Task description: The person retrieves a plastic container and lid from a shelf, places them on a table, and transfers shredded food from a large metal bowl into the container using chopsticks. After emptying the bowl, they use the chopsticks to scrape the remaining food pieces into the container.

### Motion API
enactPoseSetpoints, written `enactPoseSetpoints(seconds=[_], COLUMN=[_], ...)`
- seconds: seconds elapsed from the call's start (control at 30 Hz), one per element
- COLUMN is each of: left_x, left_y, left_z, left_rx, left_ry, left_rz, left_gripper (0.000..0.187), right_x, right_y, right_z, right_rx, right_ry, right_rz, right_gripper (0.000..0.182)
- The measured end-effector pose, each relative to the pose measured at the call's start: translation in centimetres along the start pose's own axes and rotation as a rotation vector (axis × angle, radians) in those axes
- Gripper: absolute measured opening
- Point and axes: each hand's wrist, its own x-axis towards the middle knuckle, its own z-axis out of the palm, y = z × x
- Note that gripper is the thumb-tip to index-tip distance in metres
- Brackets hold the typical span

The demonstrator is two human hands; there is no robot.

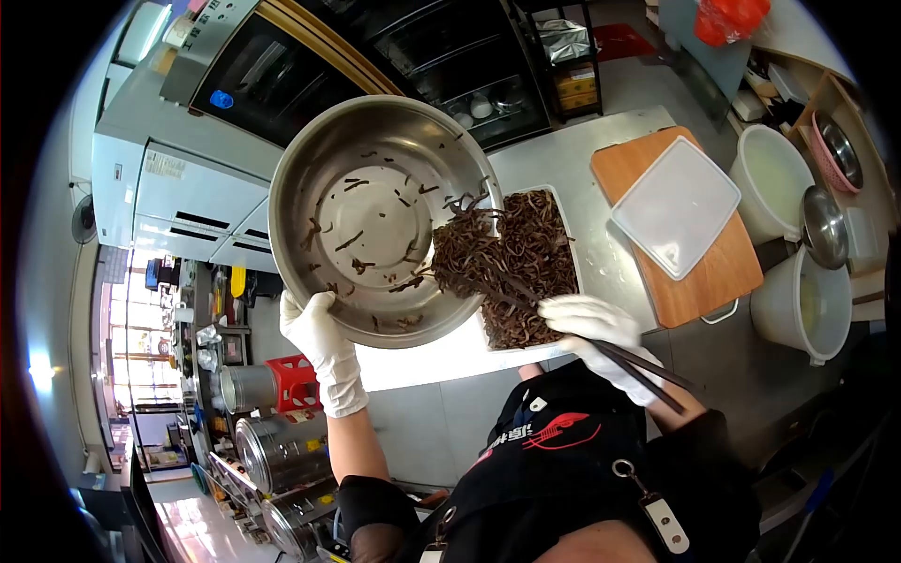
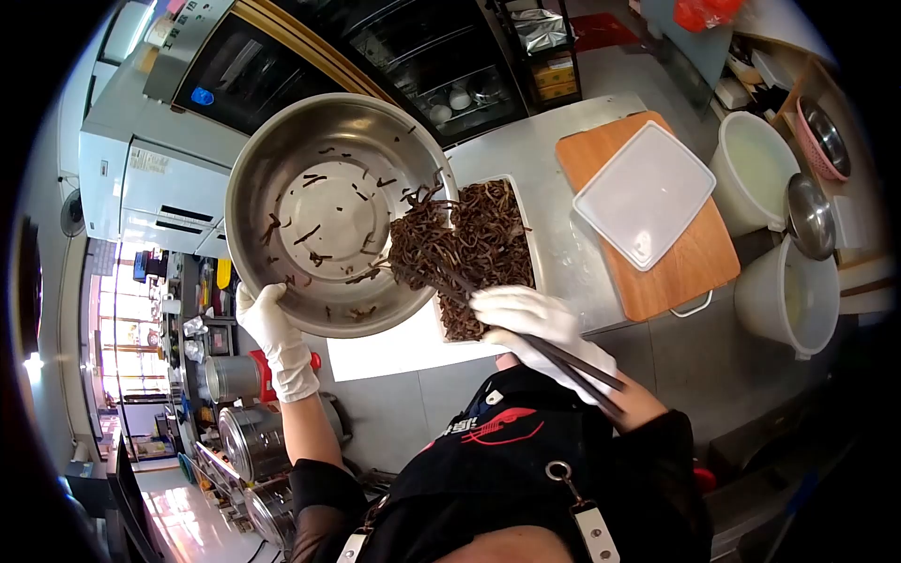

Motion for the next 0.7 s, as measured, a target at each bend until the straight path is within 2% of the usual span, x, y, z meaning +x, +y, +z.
enactPoseSetpoints(seconds=[0.1, 0.17, 0.23, 0.33, 0.4, 0.5, 0.7], left_x=[-0.6, -0.8, -1.3, -1.5, -1.7, -1.1, -0.8], left_y=[0.7, 0.7, 0.7, 0.4, 0.9, -0.2, -0.6], left_z=[-0.2, -0.5, -0.5, -0.3, 0.4, -0.5, -0.5], left_rx=[0.002, 0.018, 0.028, 0.055, 0.047, 0.039, 0.011], left_ry=[-0.023, -0.032, -0.049, -0.059, -0.003, -0.025, 0.02], left_rz=[-0.002, 0.03, 0.037, 0.081, 0.069, 0.074, 0.041], left_gripper=[0.021, 0.02, 0.02, 0.02, 0.021, 0.023, 0.03], right_x=[1.2, 1.2, 0.7, 0.0, -0.4, -1.4, -4.6], right_y=[3.1, 4.7, 4.8, 3.7, 2.7, 1.5, 0.2], right_z=[3.9, 4.6, 3.3, 0.9, -0.3, -1.9, -3.2], right_rx=[-0.042, -0.08, 0.02, 0.007, -0.029, -0.065, -0.065], right_ry=[-0.028, 0.004, 0.071, 0.049, 0.05, 0.046, 0.156], right_rz=[-0.072, -0.014, 0.135, 0.298, 0.291, 0.277, 0.31], right_gripper=[0.024, 0.019, 0.012, 0.011, 0.011, 0.011, 0.009])
